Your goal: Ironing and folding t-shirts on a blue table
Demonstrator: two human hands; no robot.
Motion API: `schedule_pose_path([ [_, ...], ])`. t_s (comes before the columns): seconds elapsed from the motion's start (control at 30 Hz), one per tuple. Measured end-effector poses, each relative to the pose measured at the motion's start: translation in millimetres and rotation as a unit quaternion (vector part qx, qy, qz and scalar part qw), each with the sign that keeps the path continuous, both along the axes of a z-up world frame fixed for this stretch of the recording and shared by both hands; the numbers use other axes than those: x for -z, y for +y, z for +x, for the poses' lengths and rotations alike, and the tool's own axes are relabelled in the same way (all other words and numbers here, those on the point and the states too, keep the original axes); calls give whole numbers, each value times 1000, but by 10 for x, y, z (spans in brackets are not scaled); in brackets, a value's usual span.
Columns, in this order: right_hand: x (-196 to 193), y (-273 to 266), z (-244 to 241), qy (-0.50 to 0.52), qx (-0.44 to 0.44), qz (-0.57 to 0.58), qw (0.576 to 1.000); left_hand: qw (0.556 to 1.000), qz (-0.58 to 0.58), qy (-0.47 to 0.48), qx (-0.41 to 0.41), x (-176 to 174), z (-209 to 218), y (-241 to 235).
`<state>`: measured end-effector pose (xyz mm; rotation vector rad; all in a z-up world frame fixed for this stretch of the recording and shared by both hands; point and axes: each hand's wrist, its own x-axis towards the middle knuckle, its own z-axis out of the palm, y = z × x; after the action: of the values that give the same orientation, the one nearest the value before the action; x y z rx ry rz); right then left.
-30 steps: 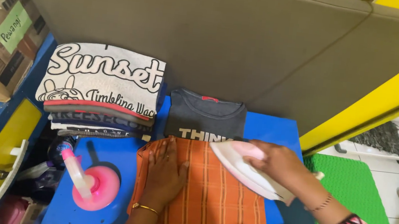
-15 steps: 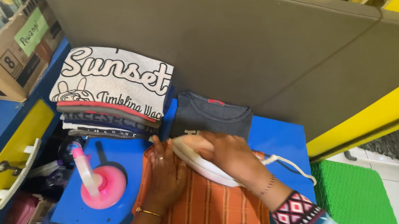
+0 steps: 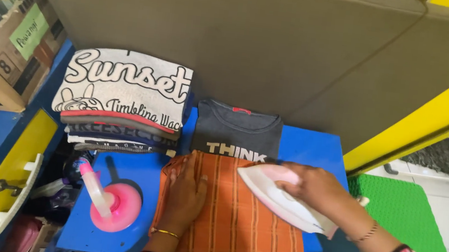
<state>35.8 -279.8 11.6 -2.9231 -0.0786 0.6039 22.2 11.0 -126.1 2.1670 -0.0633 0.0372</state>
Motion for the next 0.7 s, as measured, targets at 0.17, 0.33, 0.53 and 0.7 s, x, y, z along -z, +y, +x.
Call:
schedule_pose_path([
  [0.17, 322, -405, -163, -82, -25, 71, 994, 994, -8, 108, 29, -93, 12, 41],
  [0.33, 374, 104, -529, -78, -156, 126, 977, 979, -160, 126, 27, -305, -174, 14],
  [0.53, 305, 695, -774, -106, -297, 162, 935, 955, -291, 34, 40, -374, -264, -23],
  [0.7, 156, 436, -818, 14, -258, 68, 964, 995, -22, 19, 101, -114, -353, 58],
])
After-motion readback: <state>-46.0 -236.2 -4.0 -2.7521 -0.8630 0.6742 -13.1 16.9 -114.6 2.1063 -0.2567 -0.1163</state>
